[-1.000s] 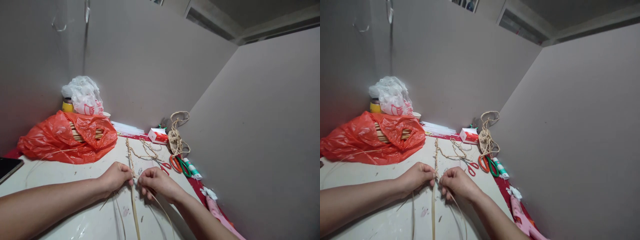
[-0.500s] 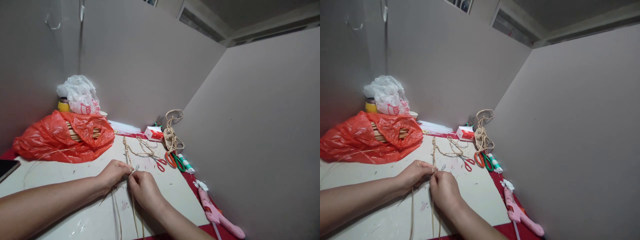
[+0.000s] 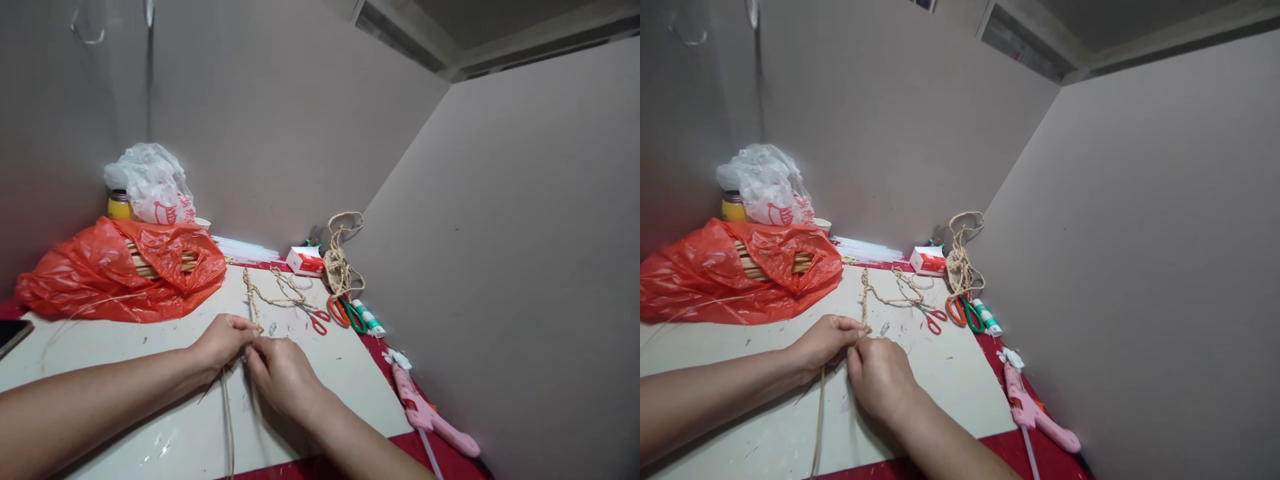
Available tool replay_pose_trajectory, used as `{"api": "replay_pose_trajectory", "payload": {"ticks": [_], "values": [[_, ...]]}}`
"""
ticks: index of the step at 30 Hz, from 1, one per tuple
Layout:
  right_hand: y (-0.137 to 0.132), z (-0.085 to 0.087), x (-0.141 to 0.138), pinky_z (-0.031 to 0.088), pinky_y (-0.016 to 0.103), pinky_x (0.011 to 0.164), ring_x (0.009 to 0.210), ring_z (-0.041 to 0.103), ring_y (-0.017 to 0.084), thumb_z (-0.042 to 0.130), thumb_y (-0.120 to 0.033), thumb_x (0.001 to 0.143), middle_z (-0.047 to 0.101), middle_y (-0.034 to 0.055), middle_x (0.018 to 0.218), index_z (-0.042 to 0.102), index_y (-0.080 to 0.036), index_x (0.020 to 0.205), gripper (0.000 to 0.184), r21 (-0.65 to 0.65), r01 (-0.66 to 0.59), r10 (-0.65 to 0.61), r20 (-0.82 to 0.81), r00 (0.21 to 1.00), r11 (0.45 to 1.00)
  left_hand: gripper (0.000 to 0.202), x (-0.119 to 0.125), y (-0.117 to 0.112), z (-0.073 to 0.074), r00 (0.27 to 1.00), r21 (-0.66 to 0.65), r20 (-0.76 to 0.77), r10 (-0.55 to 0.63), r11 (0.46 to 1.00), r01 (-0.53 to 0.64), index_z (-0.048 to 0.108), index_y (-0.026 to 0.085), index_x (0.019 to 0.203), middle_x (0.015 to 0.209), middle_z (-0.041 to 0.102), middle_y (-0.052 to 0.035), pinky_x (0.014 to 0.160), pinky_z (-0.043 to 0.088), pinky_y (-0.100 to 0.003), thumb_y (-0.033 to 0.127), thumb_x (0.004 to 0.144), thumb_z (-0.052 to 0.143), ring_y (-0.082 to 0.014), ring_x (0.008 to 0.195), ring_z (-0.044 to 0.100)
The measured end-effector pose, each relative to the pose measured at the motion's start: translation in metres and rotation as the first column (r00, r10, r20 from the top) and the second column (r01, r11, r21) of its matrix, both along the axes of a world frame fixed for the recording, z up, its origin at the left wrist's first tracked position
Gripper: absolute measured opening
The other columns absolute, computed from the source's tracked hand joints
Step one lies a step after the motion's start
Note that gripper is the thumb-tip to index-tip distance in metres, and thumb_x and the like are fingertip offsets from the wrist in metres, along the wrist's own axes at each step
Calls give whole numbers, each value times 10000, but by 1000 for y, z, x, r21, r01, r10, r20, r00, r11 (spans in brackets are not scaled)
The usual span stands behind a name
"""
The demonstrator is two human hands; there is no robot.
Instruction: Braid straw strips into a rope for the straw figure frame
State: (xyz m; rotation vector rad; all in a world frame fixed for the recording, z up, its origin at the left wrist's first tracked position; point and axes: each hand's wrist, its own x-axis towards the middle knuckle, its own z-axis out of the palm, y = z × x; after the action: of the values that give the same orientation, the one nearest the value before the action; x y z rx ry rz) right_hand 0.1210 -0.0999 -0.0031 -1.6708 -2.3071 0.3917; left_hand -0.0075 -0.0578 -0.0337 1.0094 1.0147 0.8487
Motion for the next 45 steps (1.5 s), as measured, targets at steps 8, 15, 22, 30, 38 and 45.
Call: {"api": "replay_pose_trajectory", "payload": {"ticks": [8,15,22,30,38,45], "values": [[31,10,32,409,230,597,696,576,141,507,-430,818,626,51,791,612,-147,886,309,-217,51,-181,-633,753,975,258,-5,5,8,994,-65,44,-101,993,104,616,109,726,516,548,26,371,86,-223,327,605,681,-15,326,210],[37,-7,20,137,153,345,386,220,23,546,-461,793,370,-72,533,503,-152,733,318,-632,-351,-404,-740,537,691,231,-7,7,7,992,-1,13,-123,992,123,603,106,701,564,569,-2,366,113,-213,327,656,651,-21,354,277],[41,-14,27,81,160,319,380,137,34,497,-505,823,264,-98,482,478,-173,728,346,-671,-390,-414,-715,563,630,182,-5,-2,14,994,26,-52,-94,995,96,619,119,696,540,551,23,379,144,-200,301,699,617,-25,369,279],[41,-18,28,79,142,313,371,126,21,593,-392,779,286,-107,462,510,-150,733,260,-629,-506,-486,-778,399,591,169,-4,-5,18,995,185,-56,-78,979,87,675,117,783,735,672,-39,648,407,-204,267,729,619,-105,664,554],[35,-14,22,84,166,293,319,129,27,532,-280,742,267,-112,385,553,-142,656,164,-657,-364,-524,-750,403,660,166,-6,-3,26,951,206,-238,-196,947,247,637,121,720,625,605,2,533,343,-186,265,741,557,-71,523,447],[31,-13,8,78,200,285,279,138,35,496,-220,675,254,-105,333,597,-136,628,140,-646,-107,-554,-718,422,756,233,-15,7,23,863,375,-474,-173,848,376,670,128,737,664,612,-11,594,375,-201,254,755,475,-102,607,497]]}}
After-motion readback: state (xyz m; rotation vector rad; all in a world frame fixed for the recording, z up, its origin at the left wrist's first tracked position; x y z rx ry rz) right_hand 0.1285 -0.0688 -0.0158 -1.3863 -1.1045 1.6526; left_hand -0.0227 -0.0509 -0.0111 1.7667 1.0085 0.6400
